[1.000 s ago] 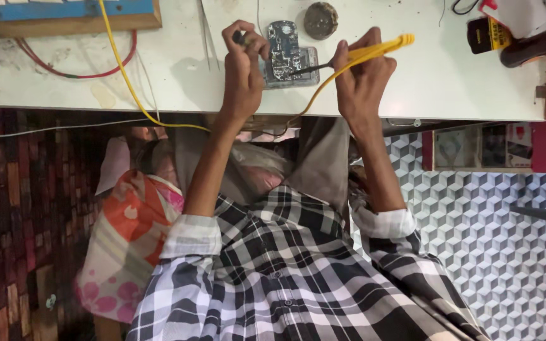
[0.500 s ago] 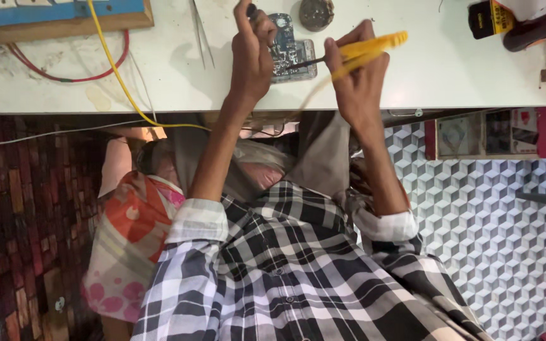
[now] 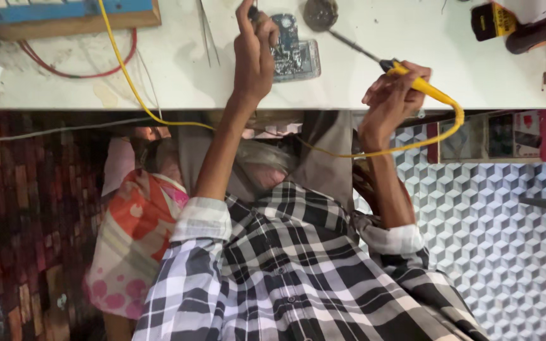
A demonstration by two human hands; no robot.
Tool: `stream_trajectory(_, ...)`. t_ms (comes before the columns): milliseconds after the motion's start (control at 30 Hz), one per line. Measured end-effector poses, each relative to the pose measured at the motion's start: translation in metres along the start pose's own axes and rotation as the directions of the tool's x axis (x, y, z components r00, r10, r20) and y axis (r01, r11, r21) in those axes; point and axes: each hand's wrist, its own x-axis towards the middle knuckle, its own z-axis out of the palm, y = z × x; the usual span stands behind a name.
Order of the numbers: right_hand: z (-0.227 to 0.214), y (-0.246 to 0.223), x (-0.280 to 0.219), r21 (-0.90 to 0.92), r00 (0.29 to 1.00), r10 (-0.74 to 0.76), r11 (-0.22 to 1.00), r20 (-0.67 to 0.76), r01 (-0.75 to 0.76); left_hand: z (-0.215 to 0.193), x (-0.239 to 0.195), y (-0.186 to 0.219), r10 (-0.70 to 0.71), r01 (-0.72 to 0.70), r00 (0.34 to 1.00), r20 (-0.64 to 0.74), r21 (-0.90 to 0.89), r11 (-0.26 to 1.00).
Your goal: The person uses a soldering iron and tweezers to work on a small circuit board placed on a white table. They repeatedly apply heat to different points on the board while holding components with tweezers.
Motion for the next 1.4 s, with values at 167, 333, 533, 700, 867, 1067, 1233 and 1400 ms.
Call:
stream_trajectory(167,-0.005,0.048,0.026,0.087,0.993,0.117,0.990,-0.022,-0.114,0.000,0.006,0.020,-0.024,0.025,1.000,0.007,-0.001,1.000)
stream_trajectory(333,-0.017,0.067,0.016,0.211,0.983,0.171,0.965,-0.065,-0.154,-0.002,-0.005,0.030,-0.124,0.123,0.992,-0.036,-0.012,0.992)
stream_trajectory(533,-0.013,0.063,0.009,0.038,0.996,0.091,0.995,-0.007,-0.090,0.001,0.004,0.025,-0.090,0.089,0.994,-0.056,-0.027,0.996)
stream_trajectory(700,-0.007,0.057,0.003,-0.153,0.999,0.036,0.988,0.000,-0.035,-0.001,-0.002,0.025,-0.141,0.140,0.990,-0.023,-0.025,0.990)
stream_trajectory(867,0.006,0.042,0.011,-0.151,0.998,0.053,0.987,-0.024,-0.056,0.005,0.021,0.039,-0.168,0.162,0.982,-0.085,-0.071,0.984)
stream_trajectory(1067,-0.004,0.054,-0.010,-0.183,0.999,0.028,0.983,0.037,-0.020,-0.001,0.005,0.034,-0.139,0.137,0.989,-0.047,-0.048,0.989)
stream_trajectory(1233,0.002,0.046,-0.004,-0.190,0.999,0.040,0.981,0.004,-0.038,0.002,0.016,0.028,-0.145,0.140,0.987,-0.071,-0.071,0.988)
stream_trajectory(1400,-0.002,0.045,-0.011,-0.045,0.999,0.033,0.998,0.023,-0.032,0.001,-0.001,0.028,-0.163,0.150,0.982,-0.100,-0.125,0.981)
